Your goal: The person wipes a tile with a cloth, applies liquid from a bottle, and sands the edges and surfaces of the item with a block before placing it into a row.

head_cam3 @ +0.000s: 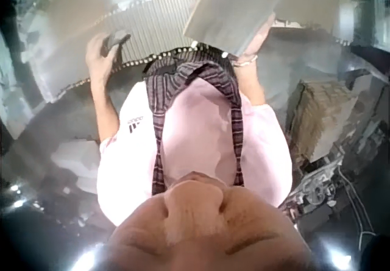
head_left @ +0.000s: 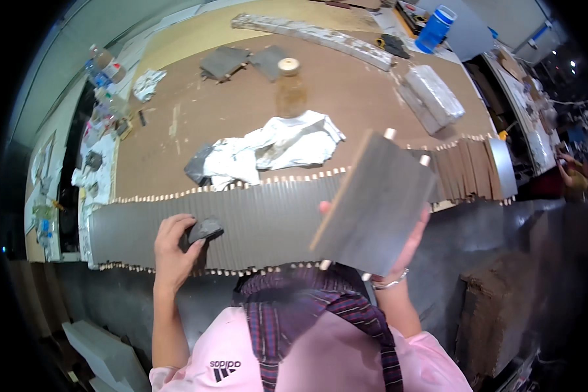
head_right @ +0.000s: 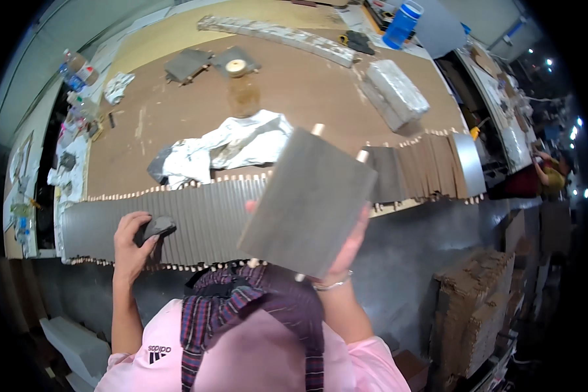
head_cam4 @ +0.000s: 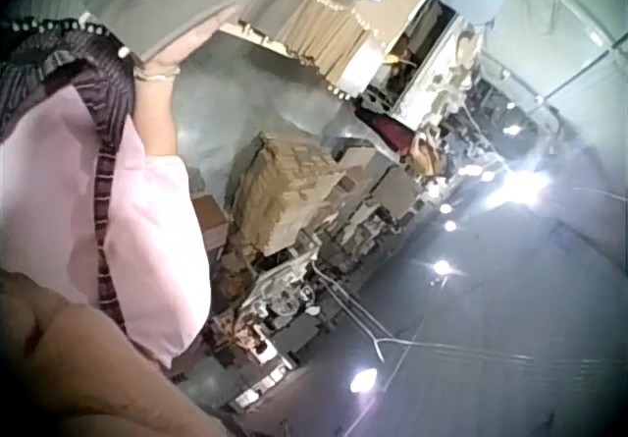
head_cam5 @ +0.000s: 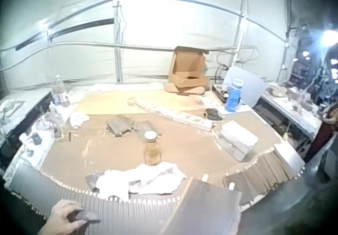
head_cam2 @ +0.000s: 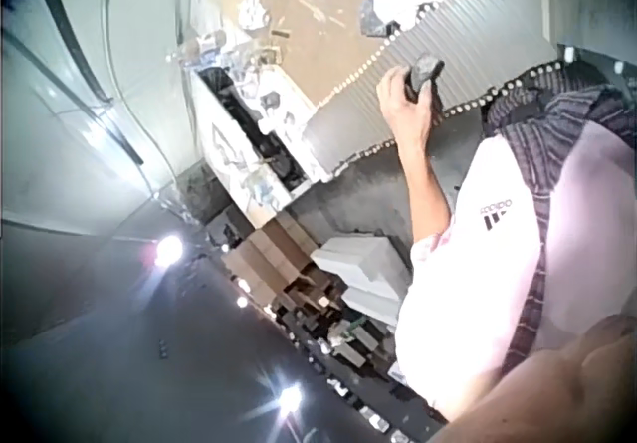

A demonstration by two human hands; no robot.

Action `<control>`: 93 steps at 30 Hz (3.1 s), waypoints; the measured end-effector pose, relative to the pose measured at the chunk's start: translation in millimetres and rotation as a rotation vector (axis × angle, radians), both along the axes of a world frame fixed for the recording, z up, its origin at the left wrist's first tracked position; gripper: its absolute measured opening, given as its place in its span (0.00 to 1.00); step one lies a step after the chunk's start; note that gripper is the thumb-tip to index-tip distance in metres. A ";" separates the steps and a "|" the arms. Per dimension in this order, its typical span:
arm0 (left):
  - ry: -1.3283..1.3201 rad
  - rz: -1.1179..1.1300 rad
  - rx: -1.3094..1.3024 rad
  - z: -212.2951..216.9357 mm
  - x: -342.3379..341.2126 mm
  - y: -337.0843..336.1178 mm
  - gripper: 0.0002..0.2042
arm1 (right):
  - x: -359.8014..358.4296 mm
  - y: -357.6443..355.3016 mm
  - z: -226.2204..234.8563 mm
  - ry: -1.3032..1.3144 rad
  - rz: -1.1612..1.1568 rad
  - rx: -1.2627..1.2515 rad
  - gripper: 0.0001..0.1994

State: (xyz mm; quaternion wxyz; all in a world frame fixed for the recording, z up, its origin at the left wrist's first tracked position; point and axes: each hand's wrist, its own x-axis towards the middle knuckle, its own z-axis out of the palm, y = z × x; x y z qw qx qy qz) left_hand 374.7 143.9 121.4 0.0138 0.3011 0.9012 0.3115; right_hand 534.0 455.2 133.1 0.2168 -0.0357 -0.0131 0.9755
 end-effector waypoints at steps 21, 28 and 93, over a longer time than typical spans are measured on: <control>-1.528 -0.376 1.038 26.2 35.6 142.4 0.11 | -0.7 13.2 -53.1 -0.108 0.228 0.412 0.30; -1.549 -0.375 1.041 28.9 27.7 121.0 0.17 | -30.6 -11.1 -34.7 -0.223 0.375 0.219 0.30; -0.223 -0.317 0.696 26.9 24.0 103.2 0.17 | -4.5 29.1 15.4 -0.669 -0.048 0.883 0.22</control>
